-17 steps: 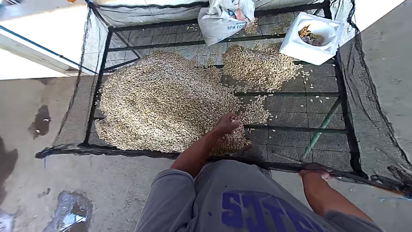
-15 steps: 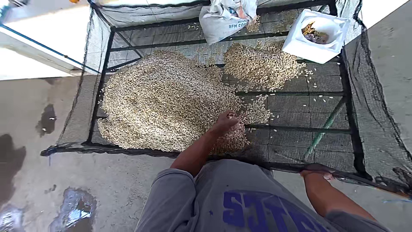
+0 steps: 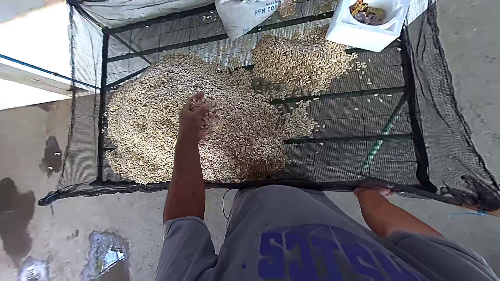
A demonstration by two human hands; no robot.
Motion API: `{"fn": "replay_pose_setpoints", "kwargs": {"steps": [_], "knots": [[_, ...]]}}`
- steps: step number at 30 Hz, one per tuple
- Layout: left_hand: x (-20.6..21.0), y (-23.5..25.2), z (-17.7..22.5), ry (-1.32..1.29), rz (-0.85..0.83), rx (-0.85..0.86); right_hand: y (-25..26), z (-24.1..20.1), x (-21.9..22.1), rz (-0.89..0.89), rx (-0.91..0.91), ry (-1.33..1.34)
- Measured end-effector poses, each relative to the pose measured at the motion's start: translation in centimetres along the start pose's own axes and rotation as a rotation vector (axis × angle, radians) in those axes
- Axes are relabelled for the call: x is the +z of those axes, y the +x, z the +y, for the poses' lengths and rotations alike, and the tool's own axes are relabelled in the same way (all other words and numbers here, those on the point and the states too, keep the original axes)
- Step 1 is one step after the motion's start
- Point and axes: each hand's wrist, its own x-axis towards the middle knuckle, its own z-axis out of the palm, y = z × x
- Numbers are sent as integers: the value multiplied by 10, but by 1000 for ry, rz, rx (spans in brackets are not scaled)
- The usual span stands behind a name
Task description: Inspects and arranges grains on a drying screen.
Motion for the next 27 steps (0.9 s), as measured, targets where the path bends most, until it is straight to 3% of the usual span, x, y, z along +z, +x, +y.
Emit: {"fn": "replay_pose_setpoints", "kwargs": {"steps": [7,12,19,27], "knots": [[-18,-4,13,-35,75,62,-10,-1,-7,19,78,259],[-21,-4,14,-67,85,69,-6,-4,-5,17,38,78],[-19,-8,19,-98,92,3,-11,-3,-9,22,156,587],[-32,-9,15,-11,21,154,-12,-5,-9,70,238,906]]}}
